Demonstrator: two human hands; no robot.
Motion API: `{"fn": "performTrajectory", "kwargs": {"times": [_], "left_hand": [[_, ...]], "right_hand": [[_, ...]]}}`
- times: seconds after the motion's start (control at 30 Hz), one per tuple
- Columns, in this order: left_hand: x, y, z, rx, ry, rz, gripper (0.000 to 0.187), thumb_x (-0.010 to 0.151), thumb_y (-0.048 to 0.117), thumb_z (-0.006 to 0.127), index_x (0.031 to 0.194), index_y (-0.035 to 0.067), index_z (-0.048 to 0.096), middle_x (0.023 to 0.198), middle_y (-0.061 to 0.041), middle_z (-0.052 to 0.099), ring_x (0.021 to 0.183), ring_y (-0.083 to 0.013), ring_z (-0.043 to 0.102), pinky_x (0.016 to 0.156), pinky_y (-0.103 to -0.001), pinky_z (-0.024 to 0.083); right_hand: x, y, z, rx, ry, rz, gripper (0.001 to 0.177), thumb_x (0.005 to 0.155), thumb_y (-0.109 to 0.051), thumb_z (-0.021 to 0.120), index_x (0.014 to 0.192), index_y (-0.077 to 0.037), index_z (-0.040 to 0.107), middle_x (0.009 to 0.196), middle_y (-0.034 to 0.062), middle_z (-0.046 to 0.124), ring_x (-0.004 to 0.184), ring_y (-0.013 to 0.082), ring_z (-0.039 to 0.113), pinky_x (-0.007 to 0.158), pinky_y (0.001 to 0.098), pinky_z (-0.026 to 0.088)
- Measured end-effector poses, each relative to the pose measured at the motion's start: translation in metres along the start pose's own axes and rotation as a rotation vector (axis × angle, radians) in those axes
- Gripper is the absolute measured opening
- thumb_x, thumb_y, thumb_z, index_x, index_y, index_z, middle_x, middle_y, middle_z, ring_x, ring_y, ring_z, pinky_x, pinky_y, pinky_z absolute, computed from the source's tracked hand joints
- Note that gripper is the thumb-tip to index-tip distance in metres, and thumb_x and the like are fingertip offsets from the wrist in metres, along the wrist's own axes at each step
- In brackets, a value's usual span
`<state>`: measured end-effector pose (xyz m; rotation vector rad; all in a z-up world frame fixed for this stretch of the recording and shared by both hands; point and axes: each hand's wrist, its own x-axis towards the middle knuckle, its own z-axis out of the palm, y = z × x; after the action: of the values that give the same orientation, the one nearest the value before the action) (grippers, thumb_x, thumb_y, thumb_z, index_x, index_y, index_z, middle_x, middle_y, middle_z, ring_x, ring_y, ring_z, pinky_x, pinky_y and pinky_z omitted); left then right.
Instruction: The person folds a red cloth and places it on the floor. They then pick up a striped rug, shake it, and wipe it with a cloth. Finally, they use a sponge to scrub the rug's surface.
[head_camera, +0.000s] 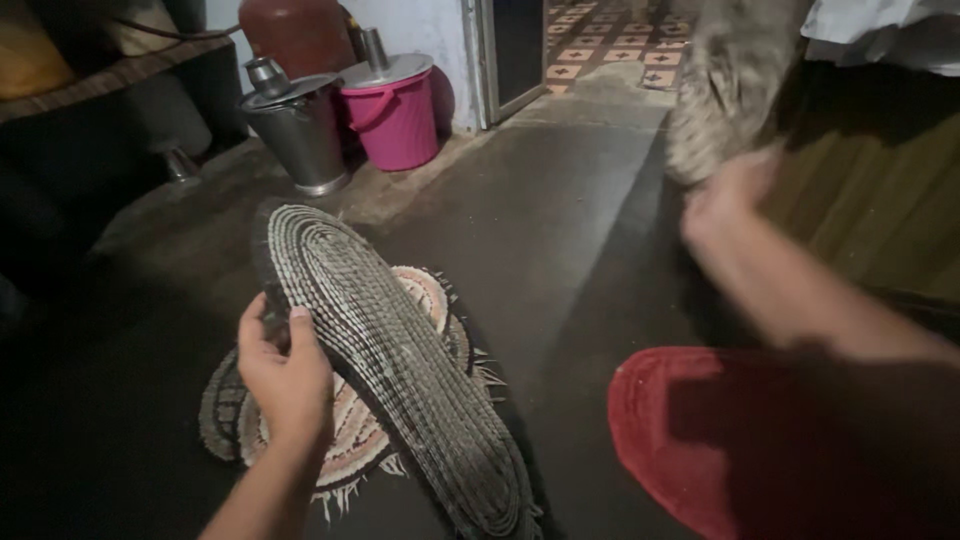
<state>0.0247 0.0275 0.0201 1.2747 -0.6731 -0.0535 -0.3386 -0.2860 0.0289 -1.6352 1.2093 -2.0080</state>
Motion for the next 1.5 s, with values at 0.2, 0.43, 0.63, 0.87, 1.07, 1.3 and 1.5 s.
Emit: {"fn": "performTrajectory", "kwargs": {"times": [0.2,0.43,0.63,0.87,1.07,1.3,1.5], "left_hand": [[-0.004,0.002,0.0,-0.022,-0.022,0.046,0.042,0.101,0.007,0.06,0.141,-0.001,0.049,0.111,-0.008,0.068,0.095,-0.0099,0.064,0.082,-0.024,0.052],[-0.002,-0.008,-0.005,-0.05,-0.013,0.024,0.038,0.103,0.007,0.061,0.139,-0.001,0.052,0.107,-0.005,0.068,0.089,-0.0076,0.063,0.077,-0.023,0.052],[-0.004,-0.005,0.002,-0.06,-0.015,-0.055,0.039,0.103,0.01,0.062,0.14,0.002,0.052,0.096,-0.004,0.065,0.073,-0.0067,0.056,0.059,-0.022,0.045],[-0.013,0.013,0.009,-0.012,-0.006,-0.087,0.041,0.101,0.009,0.064,0.14,0.003,0.052,0.095,-0.005,0.066,0.07,-0.0094,0.057,0.056,-0.024,0.046],[-0.015,0.017,0.022,-0.101,0.009,-0.132,0.048,0.093,0.001,0.064,0.136,0.007,0.045,0.117,-0.009,0.063,0.084,-0.0119,0.063,0.059,-0.026,0.053],[-0.034,0.036,0.054,-0.112,-0.107,-0.098,0.049,0.095,0.002,0.067,0.134,0.006,0.036,0.129,-0.016,0.057,0.102,-0.0177,0.067,0.067,-0.026,0.063],[-0.019,0.089,0.022,0.612,-0.111,0.01,0.092,0.092,0.034,0.081,0.157,0.012,0.021,0.155,-0.026,0.034,0.139,-0.0451,0.039,0.102,-0.059,0.041]], "right_hand": [[-0.174,-0.004,0.017,-0.47,-1.47,-0.558,0.029,0.084,-0.009,0.063,0.111,-0.001,0.069,0.116,0.0231,0.065,0.11,0.0389,0.062,0.094,0.0487,0.05],[-0.033,0.012,0.009,-0.515,-0.718,-0.363,0.028,0.083,-0.01,0.063,0.108,-0.001,0.071,0.115,0.0231,0.066,0.109,0.0389,0.063,0.093,0.0491,0.051],[-0.041,-0.009,0.025,0.009,-0.155,-0.091,0.027,0.082,-0.011,0.064,0.105,-0.001,0.073,0.113,0.0231,0.068,0.108,0.0389,0.064,0.093,0.0494,0.051],[-0.167,-0.007,-0.007,-0.962,-1.751,-0.54,0.026,0.081,-0.012,0.064,0.102,-0.001,0.075,0.112,0.0232,0.069,0.107,0.0389,0.065,0.092,0.0498,0.052],[-0.117,-0.093,-0.008,-0.35,-1.346,0.197,0.063,0.088,-0.058,0.066,0.114,-0.001,0.07,0.127,0.0049,0.062,0.104,0.0285,0.069,0.095,0.0389,0.056],[-0.176,-0.159,0.001,-0.066,-1.181,-0.407,0.068,0.073,-0.043,0.085,0.132,-0.014,0.068,0.103,0.0114,0.057,0.097,0.0292,0.063,0.085,0.04,0.051],[-0.088,-0.146,0.02,0.017,-1.184,-0.541,0.035,0.08,-0.027,0.084,0.111,-0.011,0.078,0.098,0.0076,0.061,0.092,0.0248,0.066,0.08,0.0393,0.054]]}}
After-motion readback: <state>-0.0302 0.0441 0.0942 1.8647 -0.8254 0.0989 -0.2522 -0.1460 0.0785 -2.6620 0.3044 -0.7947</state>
